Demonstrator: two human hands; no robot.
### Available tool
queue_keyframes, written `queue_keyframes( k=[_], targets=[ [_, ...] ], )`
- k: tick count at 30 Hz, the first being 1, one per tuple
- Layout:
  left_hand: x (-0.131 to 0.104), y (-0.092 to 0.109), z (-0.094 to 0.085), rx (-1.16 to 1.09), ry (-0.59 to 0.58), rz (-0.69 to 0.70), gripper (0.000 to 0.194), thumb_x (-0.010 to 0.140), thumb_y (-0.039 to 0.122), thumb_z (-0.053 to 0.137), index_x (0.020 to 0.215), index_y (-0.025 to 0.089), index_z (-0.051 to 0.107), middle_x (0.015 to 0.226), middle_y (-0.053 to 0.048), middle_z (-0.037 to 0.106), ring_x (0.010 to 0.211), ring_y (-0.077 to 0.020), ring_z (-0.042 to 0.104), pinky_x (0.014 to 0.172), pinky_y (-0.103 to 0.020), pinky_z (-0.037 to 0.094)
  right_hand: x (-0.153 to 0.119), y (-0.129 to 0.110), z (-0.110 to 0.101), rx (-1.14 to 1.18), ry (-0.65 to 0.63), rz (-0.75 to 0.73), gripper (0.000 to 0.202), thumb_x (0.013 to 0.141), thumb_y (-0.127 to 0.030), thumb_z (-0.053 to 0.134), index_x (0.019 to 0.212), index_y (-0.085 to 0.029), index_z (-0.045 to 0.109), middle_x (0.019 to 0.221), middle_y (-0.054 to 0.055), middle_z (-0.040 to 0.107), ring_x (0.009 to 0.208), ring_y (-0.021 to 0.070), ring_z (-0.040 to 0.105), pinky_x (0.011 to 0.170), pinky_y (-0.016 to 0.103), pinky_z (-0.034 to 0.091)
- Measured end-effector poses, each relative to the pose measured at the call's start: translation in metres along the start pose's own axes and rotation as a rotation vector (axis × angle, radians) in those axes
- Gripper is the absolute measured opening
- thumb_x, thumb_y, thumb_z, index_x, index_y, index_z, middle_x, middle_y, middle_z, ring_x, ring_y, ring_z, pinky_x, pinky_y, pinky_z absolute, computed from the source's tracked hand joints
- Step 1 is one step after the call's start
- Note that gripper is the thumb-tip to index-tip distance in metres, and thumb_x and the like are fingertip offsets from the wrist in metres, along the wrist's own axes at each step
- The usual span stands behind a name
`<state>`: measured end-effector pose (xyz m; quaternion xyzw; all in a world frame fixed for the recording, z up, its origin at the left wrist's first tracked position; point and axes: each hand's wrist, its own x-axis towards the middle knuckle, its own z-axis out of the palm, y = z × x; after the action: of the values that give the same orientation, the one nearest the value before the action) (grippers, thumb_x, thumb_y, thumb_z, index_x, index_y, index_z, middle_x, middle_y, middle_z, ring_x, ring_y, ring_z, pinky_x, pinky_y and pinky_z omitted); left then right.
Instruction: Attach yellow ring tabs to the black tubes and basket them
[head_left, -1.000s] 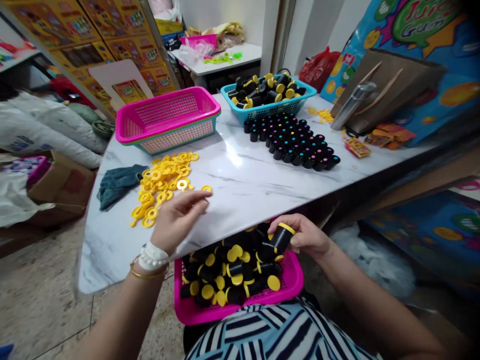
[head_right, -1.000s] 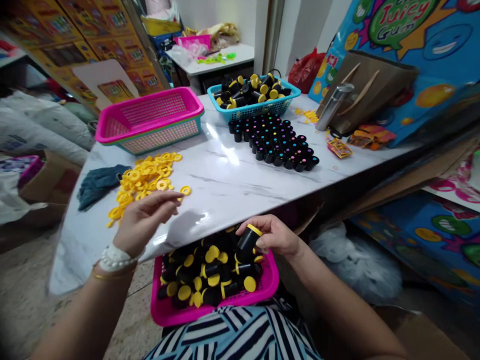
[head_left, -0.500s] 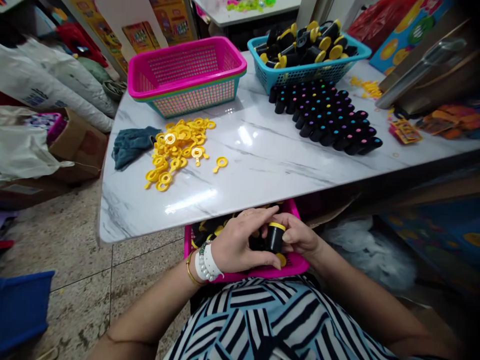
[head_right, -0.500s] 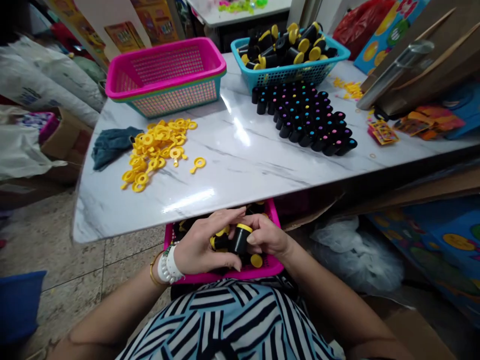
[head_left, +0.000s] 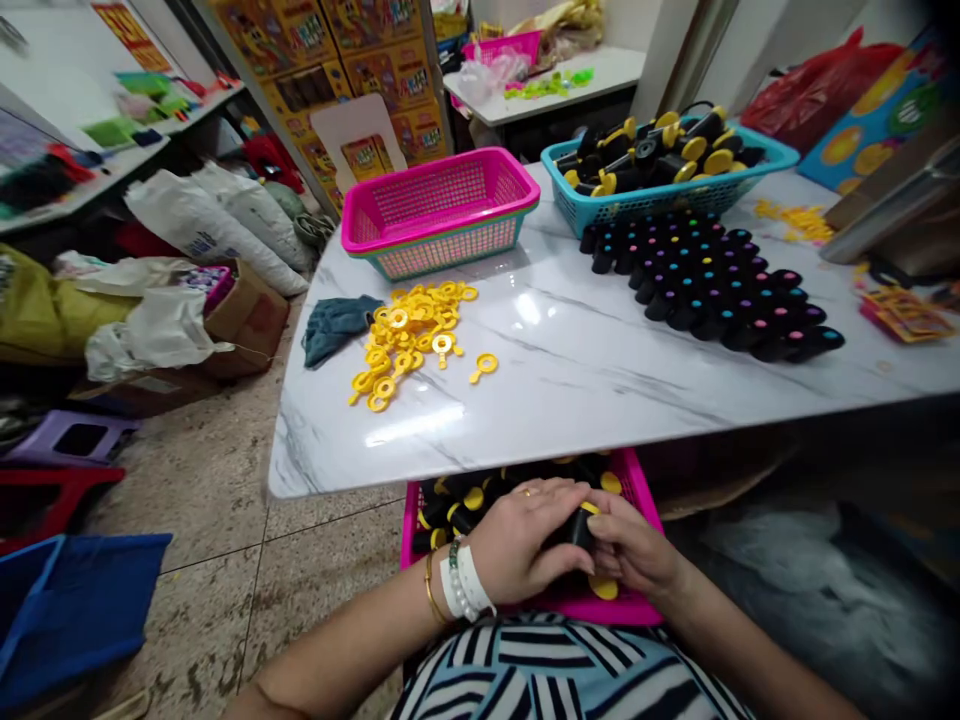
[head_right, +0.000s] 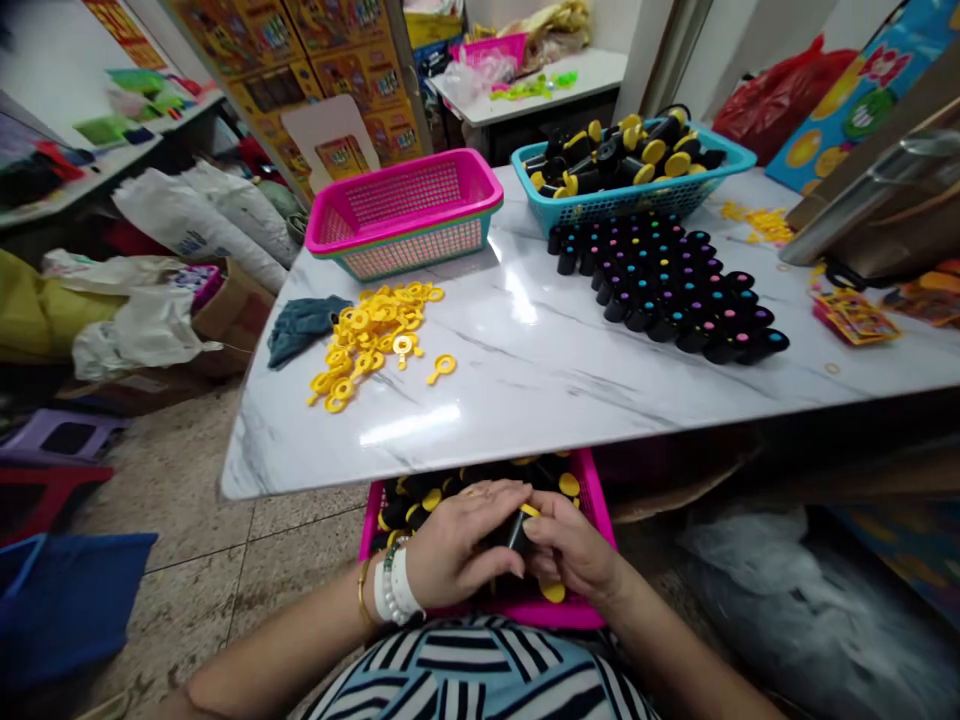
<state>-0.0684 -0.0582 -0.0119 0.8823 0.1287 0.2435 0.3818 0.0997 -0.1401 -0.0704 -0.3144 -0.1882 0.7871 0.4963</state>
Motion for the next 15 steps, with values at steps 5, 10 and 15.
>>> queue_keyframes(
  k=[5, 10, 15],
  targets=[
    [0.008, 0.006, -0.024, -0.178, -0.098, -0.118, 0.107, 0.07, 0.052, 0.075, 0.152, 0.022, 0.013, 0.127, -0.014, 0.061, 0.113, -0.0243, 0.061, 0.097, -0.037, 0.049, 0.0, -0.018, 0.004, -0.022, -0.144, 0.002, 0.043, 0.069, -0.044, 0.078, 0.092, -0.01, 0.065, 0.046, -0.008, 0.047, 0.03, 0.0002, 0.028, 0.03, 0.011, 0.025],
    [0.019, 0.007, -0.023, -0.206, -0.116, -0.073, 0.093, 0.072, 0.048, 0.075, 0.148, 0.021, 0.028, 0.128, -0.013, 0.06, 0.113, -0.0232, 0.06, 0.094, -0.033, 0.049, 0.003, -0.024, 0.009, -0.062, -0.111, -0.016, 0.05, 0.063, -0.05, 0.081, 0.09, -0.01, 0.067, 0.053, -0.005, 0.054, 0.03, 0.0, 0.032, 0.029, 0.012, 0.026],
    [0.018, 0.012, -0.017, -0.24, -0.071, 0.065, 0.046, 0.079, 0.049, 0.068, 0.114, 0.02, 0.062, 0.105, -0.008, 0.072, 0.103, -0.0197, 0.065, 0.094, -0.032, 0.043, -0.001, -0.016, 0.012, -0.194, -0.163, 0.076, 0.045, 0.062, -0.045, 0.082, 0.082, -0.008, 0.067, 0.044, -0.003, 0.052, 0.029, 0.0031, 0.036, 0.029, 0.013, 0.026]
  ],
)
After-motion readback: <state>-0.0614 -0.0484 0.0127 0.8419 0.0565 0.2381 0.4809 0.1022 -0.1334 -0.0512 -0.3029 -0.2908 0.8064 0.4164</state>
